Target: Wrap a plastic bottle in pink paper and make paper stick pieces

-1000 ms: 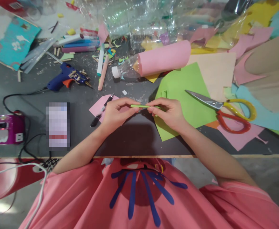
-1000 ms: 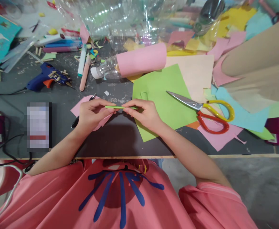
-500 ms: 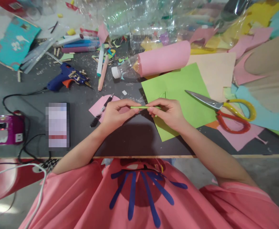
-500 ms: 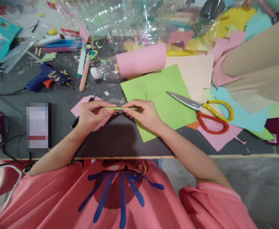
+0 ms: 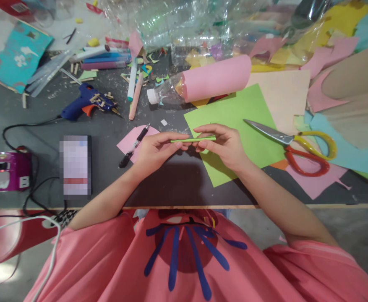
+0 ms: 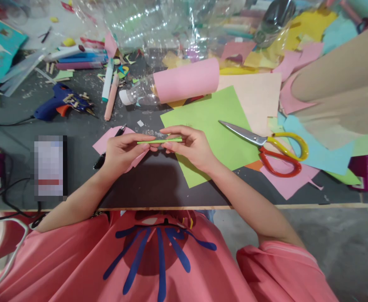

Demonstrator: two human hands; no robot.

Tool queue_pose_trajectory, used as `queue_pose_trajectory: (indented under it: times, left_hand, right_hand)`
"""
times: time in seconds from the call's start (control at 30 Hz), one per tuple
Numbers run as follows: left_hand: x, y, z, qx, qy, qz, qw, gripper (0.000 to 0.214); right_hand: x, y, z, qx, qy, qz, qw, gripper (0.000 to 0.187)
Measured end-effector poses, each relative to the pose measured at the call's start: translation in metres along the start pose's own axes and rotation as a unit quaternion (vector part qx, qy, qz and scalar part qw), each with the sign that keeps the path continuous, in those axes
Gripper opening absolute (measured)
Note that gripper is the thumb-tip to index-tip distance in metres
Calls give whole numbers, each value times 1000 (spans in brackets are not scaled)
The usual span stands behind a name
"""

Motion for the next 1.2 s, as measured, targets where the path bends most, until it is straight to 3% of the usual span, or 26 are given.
queue_pose_trajectory:
  times: [0.47, 1.2]
  left_hand:
    - [4, -1, 11, -49, 31, 24, 998, 25]
    - [4, -1, 2, 27, 32, 30, 999, 28]
  right_hand:
    - [-1, 3, 2, -33, -10, -12, 999, 29]
    - [-1, 3, 1, 0, -9, -7, 1000, 18]
Point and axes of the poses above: each hand's wrist, its own y-axis away from the middle knuckle, its own x-axis out of the back of the hand, z = x × y, the point moved 6 cm from there along -y, towards the middle knuckle, and after that the axes turned 4 degrees about z, right-handed, at the moved point
